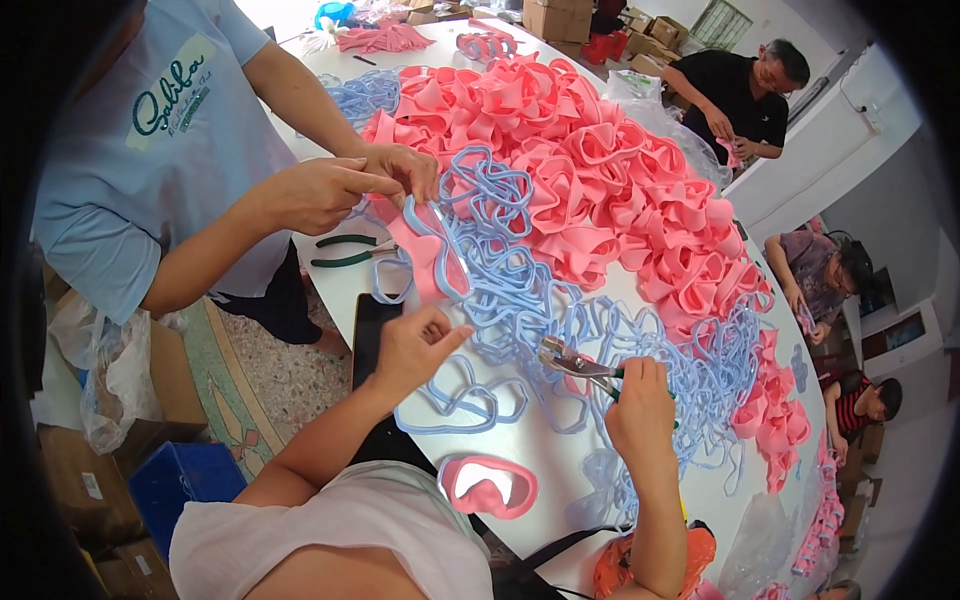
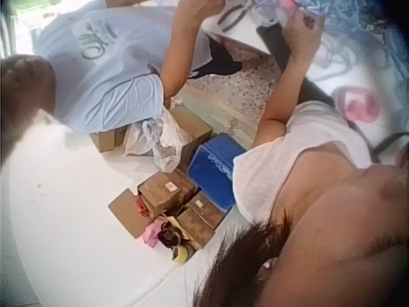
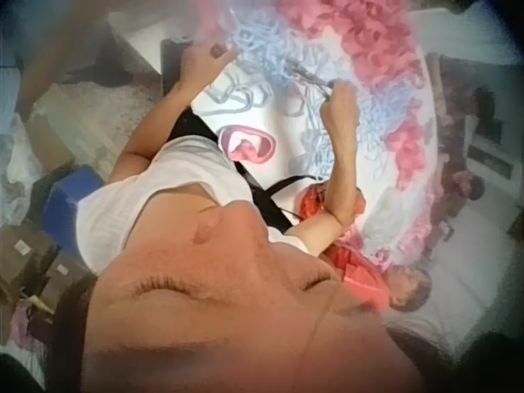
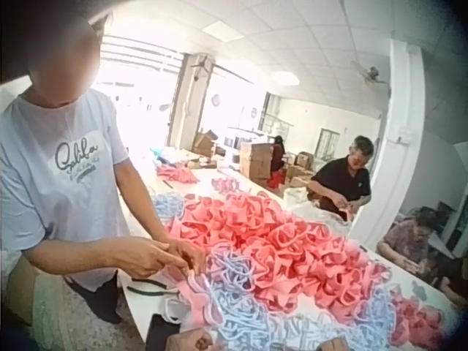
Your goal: Assembling pink and blue rubber/plastic components for sports gear at a workshop table.
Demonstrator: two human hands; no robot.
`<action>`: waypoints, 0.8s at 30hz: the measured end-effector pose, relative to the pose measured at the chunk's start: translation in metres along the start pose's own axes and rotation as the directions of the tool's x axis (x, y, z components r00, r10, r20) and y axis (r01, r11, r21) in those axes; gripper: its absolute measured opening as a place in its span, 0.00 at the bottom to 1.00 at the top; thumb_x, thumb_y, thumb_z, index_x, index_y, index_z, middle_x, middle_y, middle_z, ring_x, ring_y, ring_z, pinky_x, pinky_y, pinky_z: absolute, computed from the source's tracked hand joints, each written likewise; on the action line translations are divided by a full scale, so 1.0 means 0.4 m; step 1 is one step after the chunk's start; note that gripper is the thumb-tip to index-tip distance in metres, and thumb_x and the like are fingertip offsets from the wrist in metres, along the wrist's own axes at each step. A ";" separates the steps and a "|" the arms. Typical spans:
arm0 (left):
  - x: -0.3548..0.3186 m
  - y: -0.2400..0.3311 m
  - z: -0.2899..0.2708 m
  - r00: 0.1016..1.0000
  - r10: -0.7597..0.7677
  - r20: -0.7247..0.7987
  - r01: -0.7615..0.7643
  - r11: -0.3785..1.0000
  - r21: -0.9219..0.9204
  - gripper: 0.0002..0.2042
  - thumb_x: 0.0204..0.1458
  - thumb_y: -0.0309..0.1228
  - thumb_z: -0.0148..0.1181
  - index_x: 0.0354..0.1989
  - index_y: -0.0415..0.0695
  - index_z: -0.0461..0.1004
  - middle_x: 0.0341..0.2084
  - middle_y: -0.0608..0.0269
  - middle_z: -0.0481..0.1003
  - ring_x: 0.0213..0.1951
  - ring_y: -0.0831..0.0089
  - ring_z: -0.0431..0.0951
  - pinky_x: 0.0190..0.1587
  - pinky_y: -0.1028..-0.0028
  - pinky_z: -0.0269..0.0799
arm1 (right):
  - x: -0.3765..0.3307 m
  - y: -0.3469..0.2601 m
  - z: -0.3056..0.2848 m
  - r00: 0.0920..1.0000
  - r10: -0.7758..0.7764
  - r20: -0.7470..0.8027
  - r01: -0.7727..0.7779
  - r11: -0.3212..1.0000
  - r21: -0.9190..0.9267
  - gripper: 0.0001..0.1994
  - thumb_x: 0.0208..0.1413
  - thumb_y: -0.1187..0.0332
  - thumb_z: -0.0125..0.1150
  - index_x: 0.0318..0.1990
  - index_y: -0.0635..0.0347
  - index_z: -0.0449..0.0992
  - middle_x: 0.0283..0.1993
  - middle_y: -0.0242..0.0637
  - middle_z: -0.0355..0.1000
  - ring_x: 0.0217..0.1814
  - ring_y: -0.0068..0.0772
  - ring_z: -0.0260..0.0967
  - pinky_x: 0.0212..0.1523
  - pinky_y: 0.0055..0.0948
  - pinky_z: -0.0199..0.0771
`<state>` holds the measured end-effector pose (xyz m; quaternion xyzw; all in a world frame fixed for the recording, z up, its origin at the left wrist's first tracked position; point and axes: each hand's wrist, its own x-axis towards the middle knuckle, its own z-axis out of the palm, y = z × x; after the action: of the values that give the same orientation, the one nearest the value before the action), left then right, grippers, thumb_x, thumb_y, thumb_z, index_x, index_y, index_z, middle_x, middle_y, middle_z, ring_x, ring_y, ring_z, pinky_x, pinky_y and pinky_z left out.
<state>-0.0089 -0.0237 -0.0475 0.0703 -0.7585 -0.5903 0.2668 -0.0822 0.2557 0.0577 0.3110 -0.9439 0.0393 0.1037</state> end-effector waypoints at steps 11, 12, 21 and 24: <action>0.107 -0.063 -0.028 0.977 0.074 -0.201 0.064 0.796 0.602 0.14 0.48 0.40 0.66 0.23 0.43 0.73 0.15 0.61 0.75 0.19 0.59 0.78 0.22 0.63 0.69 | 0.079 -0.011 0.031 0.995 -0.096 0.031 0.094 0.995 0.038 0.13 0.41 0.81 0.56 0.37 0.65 0.67 0.37 0.46 0.66 0.43 0.52 0.65 0.38 0.44 0.71; 0.110 -0.075 -0.027 0.973 0.068 -0.221 0.083 0.789 0.609 0.13 0.48 0.39 0.66 0.23 0.43 0.73 0.15 0.60 0.75 0.19 0.59 0.78 0.23 0.63 0.69 | 0.085 -0.012 0.034 0.994 -0.096 0.051 0.093 0.995 0.045 0.13 0.41 0.81 0.56 0.38 0.65 0.67 0.37 0.47 0.66 0.43 0.52 0.65 0.38 0.44 0.71; 0.039 0.052 -0.194 0.967 -0.057 -0.246 0.154 0.905 0.397 0.10 0.43 0.28 0.66 0.24 0.37 0.70 0.12 0.65 0.69 0.17 0.82 0.68 0.21 0.77 0.63 | 0.179 -0.007 0.082 0.984 -0.178 -0.030 0.180 0.979 0.098 0.15 0.40 0.82 0.56 0.40 0.66 0.67 0.39 0.49 0.65 0.44 0.53 0.63 0.43 0.45 0.69; -0.004 0.107 -0.260 0.971 -0.188 -0.144 0.224 0.928 0.299 0.08 0.44 0.24 0.64 0.23 0.36 0.69 0.12 0.71 0.65 0.19 0.89 0.62 0.21 0.82 0.56 | 0.217 -0.025 0.089 0.976 -0.214 -0.027 0.215 0.958 0.191 0.17 0.41 0.82 0.55 0.43 0.67 0.68 0.41 0.50 0.66 0.45 0.54 0.64 0.43 0.45 0.68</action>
<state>0.0520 -0.0998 0.0086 0.2245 -0.8145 -0.4824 0.2312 -0.1505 0.1922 0.0421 0.4200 -0.8960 0.1200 0.0797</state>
